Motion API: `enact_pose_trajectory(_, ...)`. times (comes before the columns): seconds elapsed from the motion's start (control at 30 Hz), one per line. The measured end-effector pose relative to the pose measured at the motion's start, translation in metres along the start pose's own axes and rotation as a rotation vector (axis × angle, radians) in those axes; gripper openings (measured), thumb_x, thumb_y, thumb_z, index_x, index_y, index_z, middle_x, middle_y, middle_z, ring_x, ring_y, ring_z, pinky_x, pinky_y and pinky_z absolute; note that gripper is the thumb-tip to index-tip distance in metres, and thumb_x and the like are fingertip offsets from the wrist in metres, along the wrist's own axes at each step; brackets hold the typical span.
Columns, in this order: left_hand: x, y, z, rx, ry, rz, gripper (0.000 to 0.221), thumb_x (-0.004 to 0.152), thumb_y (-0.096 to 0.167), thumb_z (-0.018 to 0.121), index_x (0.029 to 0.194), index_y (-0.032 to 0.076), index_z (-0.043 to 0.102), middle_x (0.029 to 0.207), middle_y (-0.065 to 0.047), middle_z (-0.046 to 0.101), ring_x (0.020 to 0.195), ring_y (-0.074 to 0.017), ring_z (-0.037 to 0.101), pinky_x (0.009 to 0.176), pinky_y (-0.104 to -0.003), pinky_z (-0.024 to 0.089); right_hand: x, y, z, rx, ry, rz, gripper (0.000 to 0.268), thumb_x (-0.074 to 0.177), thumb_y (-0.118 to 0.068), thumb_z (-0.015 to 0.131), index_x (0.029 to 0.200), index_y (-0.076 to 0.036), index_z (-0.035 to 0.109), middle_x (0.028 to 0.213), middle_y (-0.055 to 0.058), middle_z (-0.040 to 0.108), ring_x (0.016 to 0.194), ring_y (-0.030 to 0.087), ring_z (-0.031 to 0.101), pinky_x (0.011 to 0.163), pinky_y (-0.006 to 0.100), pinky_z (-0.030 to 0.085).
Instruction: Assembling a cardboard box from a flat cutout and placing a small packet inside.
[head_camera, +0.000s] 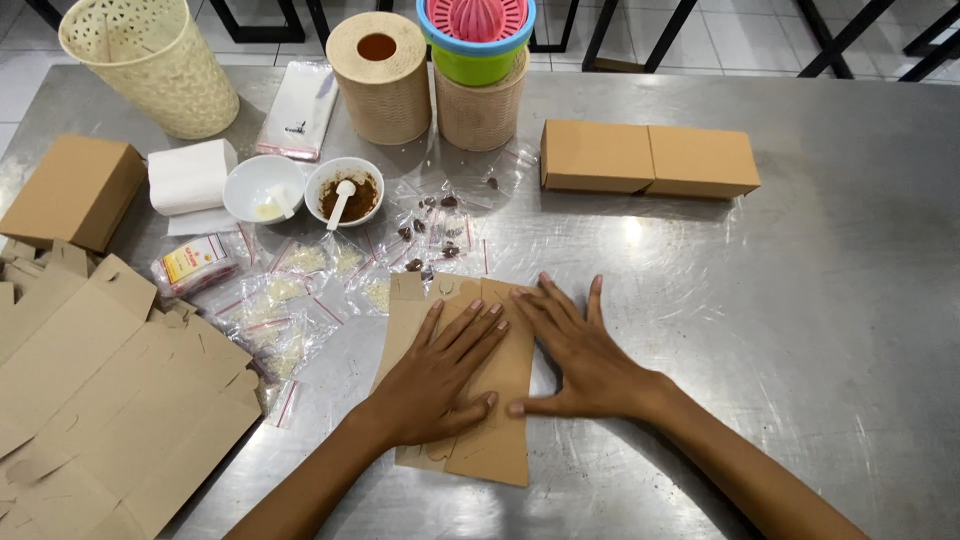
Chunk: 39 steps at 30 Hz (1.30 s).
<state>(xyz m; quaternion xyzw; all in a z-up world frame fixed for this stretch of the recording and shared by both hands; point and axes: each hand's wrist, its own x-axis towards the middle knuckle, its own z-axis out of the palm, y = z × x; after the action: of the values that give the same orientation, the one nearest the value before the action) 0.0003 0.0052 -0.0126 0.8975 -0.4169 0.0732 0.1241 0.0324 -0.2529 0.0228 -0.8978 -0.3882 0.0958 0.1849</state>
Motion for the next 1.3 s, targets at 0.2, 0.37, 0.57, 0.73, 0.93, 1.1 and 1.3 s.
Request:
enact_pose_trajectory(0.2, 0.010, 0.010, -0.024, -0.222, -0.208, -0.161, 0.078, 0.097, 0.048, 0.047, 0.163, 0.011, 0.029, 0.172, -0.013, 0.023, 0.159, -0.0336, 0.015, 0.124, -0.062, -0.003, 0.006, 0.014, 0.008, 0.081, 0.142, 0.137, 0.083, 0.089, -0.049, 0.075, 0.155, -0.012, 0.042, 0.143, 0.013, 0.057, 0.154, 0.042, 0.027, 0.111, 0.077, -0.024)
enact_pose_trajectory(0.37, 0.010, 0.010, -0.024, -0.224, -0.198, -0.161, 0.078, 0.097, 0.049, 0.047, 0.163, 0.012, 0.031, 0.171, -0.013, 0.026, 0.158, -0.0342, 0.017, 0.124, -0.061, -0.003, 0.008, 0.013, 0.013, 0.045, 0.228, 0.141, 0.058, 0.097, -0.036, 0.067, 0.149, -0.015, 0.051, 0.134, 0.009, 0.064, 0.150, 0.037, 0.037, 0.113, 0.078, -0.019)
enact_pose_trajectory(0.57, 0.011, 0.010, -0.027, -0.228, -0.211, -0.165, 0.079, 0.097, 0.049, 0.047, 0.164, 0.012, 0.029, 0.171, -0.014, 0.025, 0.158, -0.0346, 0.018, 0.124, -0.062, -0.002, 0.009, 0.012, 0.015, 0.040, 0.278, 0.141, 0.047, 0.100, -0.029, 0.063, 0.144, -0.015, 0.057, 0.129, 0.010, 0.068, 0.146, 0.037, 0.044, 0.115, 0.079, -0.014)
enact_pose_trajectory(0.73, 0.011, 0.009, -0.023, -0.215, -0.218, -0.172, 0.079, 0.097, 0.050, 0.047, 0.163, 0.012, 0.029, 0.171, -0.014, 0.025, 0.158, -0.0345, 0.018, 0.125, -0.062, -0.001, 0.009, 0.018, 0.021, -0.002, 0.321, 0.118, 0.043, 0.102, -0.026, 0.060, 0.144, -0.016, 0.058, 0.129, 0.008, 0.070, 0.146, 0.035, 0.046, 0.116, 0.078, -0.014)
enact_pose_trajectory(0.93, 0.009, 0.009, -0.022, -0.198, -0.228, -0.170, 0.079, 0.096, 0.052, 0.044, 0.164, 0.013, 0.029, 0.172, -0.013, 0.025, 0.159, -0.0345, 0.017, 0.125, -0.062, -0.003, 0.007, 0.017, 0.015, -0.050, 0.246, 0.120, 0.053, 0.098, -0.034, 0.065, 0.147, -0.017, 0.054, 0.138, 0.007, 0.065, 0.149, 0.035, 0.040, 0.116, 0.077, -0.016)
enact_pose_trajectory(1.1, 0.010, 0.008, -0.022, -0.197, -0.256, -0.176, 0.080, 0.097, 0.054, 0.042, 0.165, 0.014, 0.026, 0.172, -0.012, 0.022, 0.159, -0.0334, 0.015, 0.125, -0.061, -0.004, 0.006, 0.006, -0.001, 0.002, 0.128, 0.121, 0.081, 0.085, -0.044, 0.078, 0.153, -0.014, 0.046, 0.146, 0.014, 0.059, 0.151, 0.042, 0.034, 0.113, 0.079, -0.019)
enact_pose_trajectory(1.3, 0.010, 0.007, -0.021, -0.171, -0.244, -0.190, 0.080, 0.097, 0.054, 0.043, 0.165, 0.016, 0.025, 0.173, -0.010, 0.021, 0.160, -0.0310, 0.015, 0.127, -0.059, -0.002, 0.003, -0.005, -0.007, -0.018, 0.048, 0.103, 0.117, 0.069, -0.063, 0.087, 0.159, -0.010, 0.036, 0.152, 0.019, 0.051, 0.153, 0.047, 0.026, 0.113, 0.078, -0.020)
